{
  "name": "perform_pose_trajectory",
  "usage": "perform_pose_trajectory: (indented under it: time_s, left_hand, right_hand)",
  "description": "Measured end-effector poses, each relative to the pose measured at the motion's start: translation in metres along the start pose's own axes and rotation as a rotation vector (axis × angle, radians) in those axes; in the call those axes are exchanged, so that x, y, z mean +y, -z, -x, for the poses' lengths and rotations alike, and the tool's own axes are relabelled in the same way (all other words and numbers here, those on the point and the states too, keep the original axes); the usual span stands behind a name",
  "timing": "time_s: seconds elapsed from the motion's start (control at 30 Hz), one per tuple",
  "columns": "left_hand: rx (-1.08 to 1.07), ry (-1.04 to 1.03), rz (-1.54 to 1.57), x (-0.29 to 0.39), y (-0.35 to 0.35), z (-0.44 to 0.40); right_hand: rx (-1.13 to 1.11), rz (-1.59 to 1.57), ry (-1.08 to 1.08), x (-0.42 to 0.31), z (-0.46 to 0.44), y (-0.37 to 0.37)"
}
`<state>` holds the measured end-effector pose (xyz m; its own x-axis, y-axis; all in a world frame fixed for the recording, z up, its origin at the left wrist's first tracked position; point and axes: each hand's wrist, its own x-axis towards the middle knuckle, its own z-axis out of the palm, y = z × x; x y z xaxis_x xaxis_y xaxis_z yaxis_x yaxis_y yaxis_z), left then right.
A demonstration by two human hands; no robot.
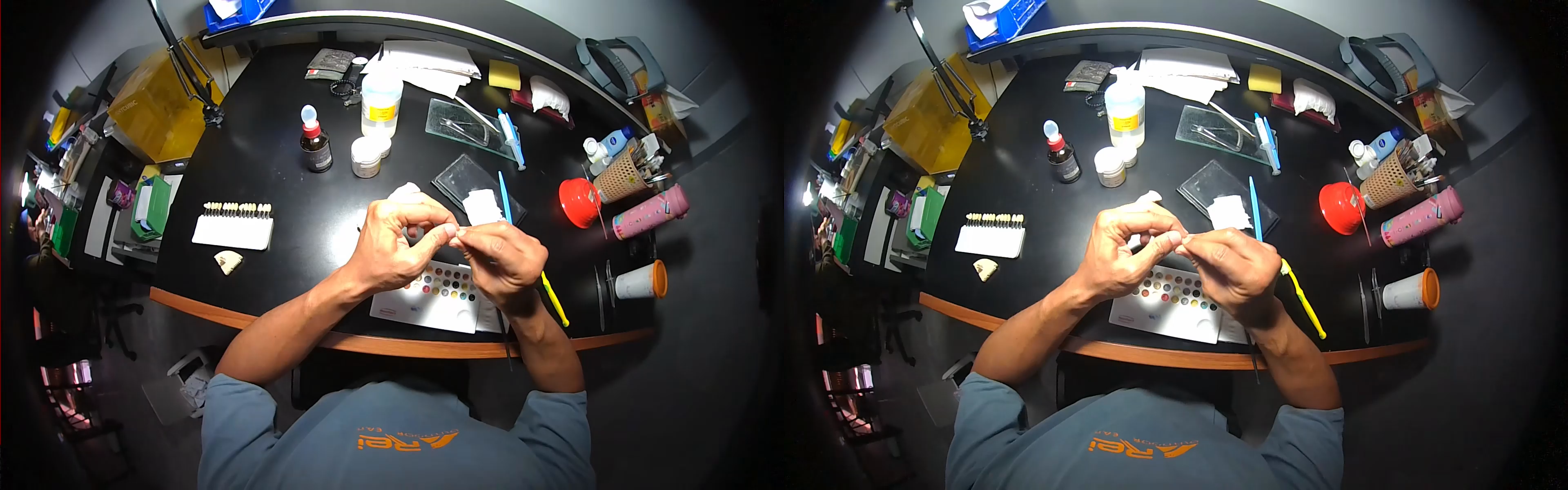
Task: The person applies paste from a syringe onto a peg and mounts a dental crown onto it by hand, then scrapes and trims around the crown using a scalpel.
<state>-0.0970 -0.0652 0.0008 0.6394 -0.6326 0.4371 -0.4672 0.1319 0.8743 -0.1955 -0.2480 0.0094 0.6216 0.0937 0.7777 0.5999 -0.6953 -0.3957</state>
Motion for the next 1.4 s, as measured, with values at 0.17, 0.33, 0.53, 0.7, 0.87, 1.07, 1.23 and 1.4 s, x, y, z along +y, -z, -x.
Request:
perform_pose_trajectory:
  time_s: [0.17, 0.33, 0.53, 0.7, 0.87, 1.07, 1.23, 1.4]
  left_hand:
    - [0.040, 0.262, 0.459, 0.002, -0.012, 0.004]
    - [-0.001, 0.281, 0.504, 0.004, -0.006, 0.005]
    - [0.044, 0.262, 0.563, -0.007, -0.008, 0.005]
    - [0.136, 0.218, 0.526, 0.003, -0.008, -0.001]
    - [0.110, 0.154, 0.514, -0.003, -0.003, 0.000]
    - [0.139, 0.068, 0.527, -0.012, 0.000, -0.001]
    - [0.120, 0.081, 0.504, -0.008, -0.002, -0.001]
    - [0.107, 0.131, 0.511, -0.009, 0.002, -0.003]
  right_hand:
    - [0.045, 0.147, 0.137, -0.003, -0.004, -0.007]
    - [0.096, 0.155, 0.114, -0.002, -0.002, -0.006]
    - [0.015, -0.003, -0.036, -0.007, -0.009, -0.002]
    - [-0.093, -0.230, -0.288, 0.040, -0.030, 0.019]
    - [-0.068, 0.591, -0.558, 0.177, -0.057, 0.038]
    - [-0.303, 0.725, -0.960, 0.200, -0.072, 0.030]
    - [-0.215, 0.775, -0.931, 0.201, -0.067, 0.021]
    - [-0.094, 0.804, -0.940, 0.203, -0.062, 0.022]
